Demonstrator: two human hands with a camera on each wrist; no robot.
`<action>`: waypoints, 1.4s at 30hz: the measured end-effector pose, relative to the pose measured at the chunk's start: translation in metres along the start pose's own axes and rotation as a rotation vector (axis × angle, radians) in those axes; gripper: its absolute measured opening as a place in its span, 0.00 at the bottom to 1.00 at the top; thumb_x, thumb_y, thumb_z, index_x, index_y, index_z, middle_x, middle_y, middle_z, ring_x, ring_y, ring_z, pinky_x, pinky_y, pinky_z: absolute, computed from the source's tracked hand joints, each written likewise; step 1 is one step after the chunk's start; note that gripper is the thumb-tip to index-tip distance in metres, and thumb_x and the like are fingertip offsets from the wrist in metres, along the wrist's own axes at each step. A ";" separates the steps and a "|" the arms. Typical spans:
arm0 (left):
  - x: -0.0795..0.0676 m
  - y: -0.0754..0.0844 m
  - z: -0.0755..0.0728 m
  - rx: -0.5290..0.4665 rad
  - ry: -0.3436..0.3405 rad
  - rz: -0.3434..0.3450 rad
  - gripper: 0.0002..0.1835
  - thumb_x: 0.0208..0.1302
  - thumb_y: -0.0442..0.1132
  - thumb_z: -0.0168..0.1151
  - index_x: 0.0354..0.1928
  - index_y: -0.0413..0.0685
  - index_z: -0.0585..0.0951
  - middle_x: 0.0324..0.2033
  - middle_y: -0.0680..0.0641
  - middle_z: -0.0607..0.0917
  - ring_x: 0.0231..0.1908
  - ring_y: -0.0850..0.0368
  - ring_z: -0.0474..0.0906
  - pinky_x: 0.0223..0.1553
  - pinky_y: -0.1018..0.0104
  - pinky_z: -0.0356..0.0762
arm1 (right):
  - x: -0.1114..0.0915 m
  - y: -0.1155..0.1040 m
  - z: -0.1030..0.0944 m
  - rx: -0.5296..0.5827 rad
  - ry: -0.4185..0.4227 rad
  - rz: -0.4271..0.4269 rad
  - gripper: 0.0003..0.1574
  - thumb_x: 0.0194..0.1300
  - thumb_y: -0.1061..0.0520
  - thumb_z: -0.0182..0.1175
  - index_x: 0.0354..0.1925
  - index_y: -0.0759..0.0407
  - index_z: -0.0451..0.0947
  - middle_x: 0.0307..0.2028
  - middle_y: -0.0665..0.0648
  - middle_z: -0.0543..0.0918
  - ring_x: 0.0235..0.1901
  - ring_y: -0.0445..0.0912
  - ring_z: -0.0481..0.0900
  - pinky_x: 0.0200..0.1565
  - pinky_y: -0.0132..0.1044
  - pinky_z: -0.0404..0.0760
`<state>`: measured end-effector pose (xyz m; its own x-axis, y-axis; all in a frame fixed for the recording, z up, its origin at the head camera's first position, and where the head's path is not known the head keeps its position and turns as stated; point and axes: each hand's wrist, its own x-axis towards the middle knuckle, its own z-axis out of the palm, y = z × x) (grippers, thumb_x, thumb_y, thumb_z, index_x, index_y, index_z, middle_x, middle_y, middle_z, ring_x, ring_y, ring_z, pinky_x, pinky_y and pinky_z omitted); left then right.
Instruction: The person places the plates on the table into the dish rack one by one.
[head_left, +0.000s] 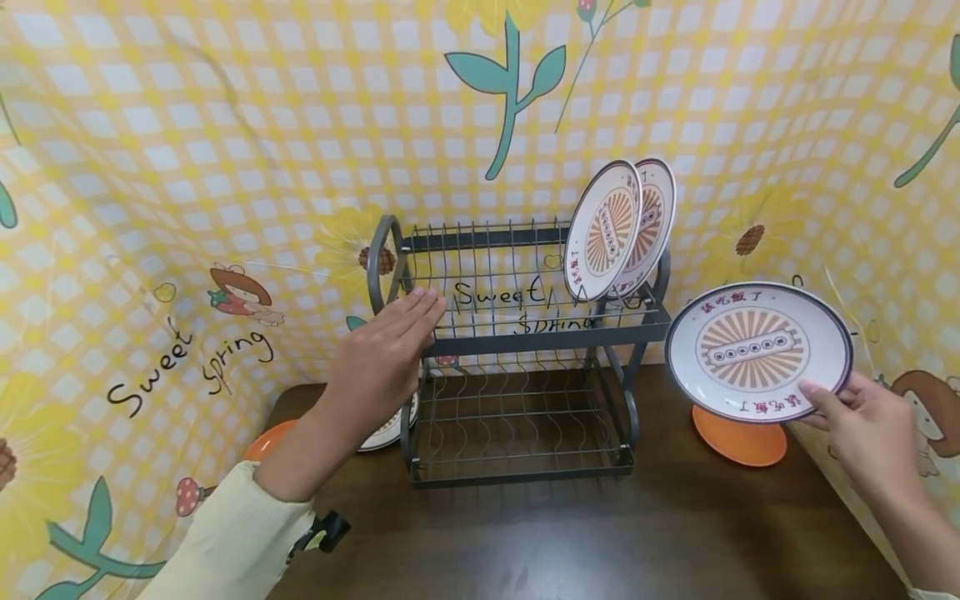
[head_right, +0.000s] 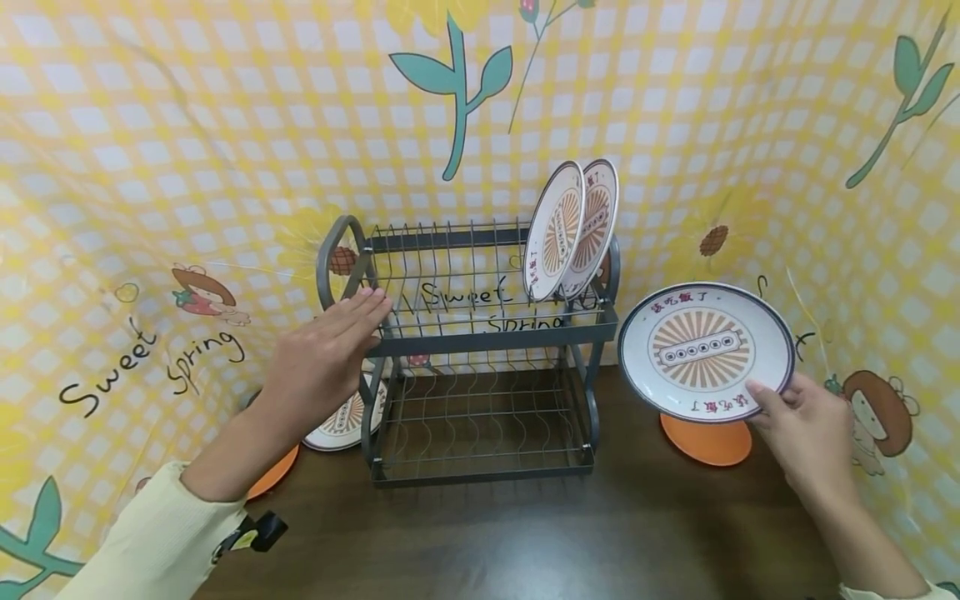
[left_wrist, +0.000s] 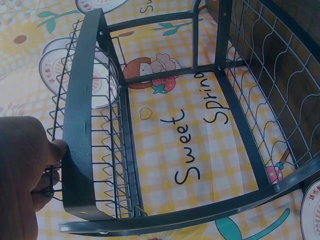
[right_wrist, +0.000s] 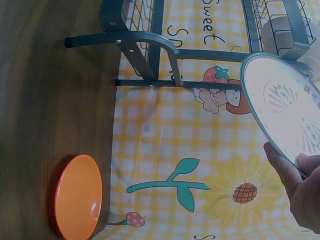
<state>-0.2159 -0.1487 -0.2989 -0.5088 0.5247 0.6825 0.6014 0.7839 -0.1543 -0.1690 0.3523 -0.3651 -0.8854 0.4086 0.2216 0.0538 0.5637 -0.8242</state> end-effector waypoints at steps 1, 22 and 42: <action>0.000 0.000 0.000 -0.002 0.000 0.001 0.23 0.64 0.29 0.58 0.62 0.42 0.75 0.60 0.42 0.78 0.62 0.50 0.73 0.60 0.54 0.75 | -0.002 0.000 0.000 -0.018 -0.009 -0.014 0.32 0.72 0.52 0.52 0.60 0.78 0.66 0.21 0.19 0.72 0.22 0.24 0.80 0.19 0.24 0.80; 0.000 0.002 0.003 -0.001 -0.003 -0.022 0.24 0.64 0.30 0.60 0.63 0.42 0.74 0.60 0.42 0.77 0.61 0.47 0.74 0.60 0.54 0.75 | -0.036 -0.014 -0.006 0.043 -0.023 -0.240 0.04 0.64 0.61 0.62 0.39 0.59 0.79 0.23 0.25 0.80 0.22 0.28 0.82 0.25 0.23 0.82; 0.002 0.002 0.000 0.014 0.007 -0.015 0.25 0.63 0.30 0.61 0.63 0.41 0.75 0.60 0.42 0.77 0.61 0.47 0.75 0.60 0.54 0.75 | -0.054 -0.116 0.019 0.273 0.228 -0.545 0.18 0.55 0.73 0.65 0.46 0.69 0.82 0.30 0.40 0.86 0.24 0.33 0.83 0.25 0.21 0.81</action>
<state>-0.2157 -0.1465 -0.2977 -0.5132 0.5108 0.6897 0.5850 0.7962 -0.1543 -0.1362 0.2507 -0.2912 -0.6305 0.2744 0.7260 -0.5213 0.5433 -0.6581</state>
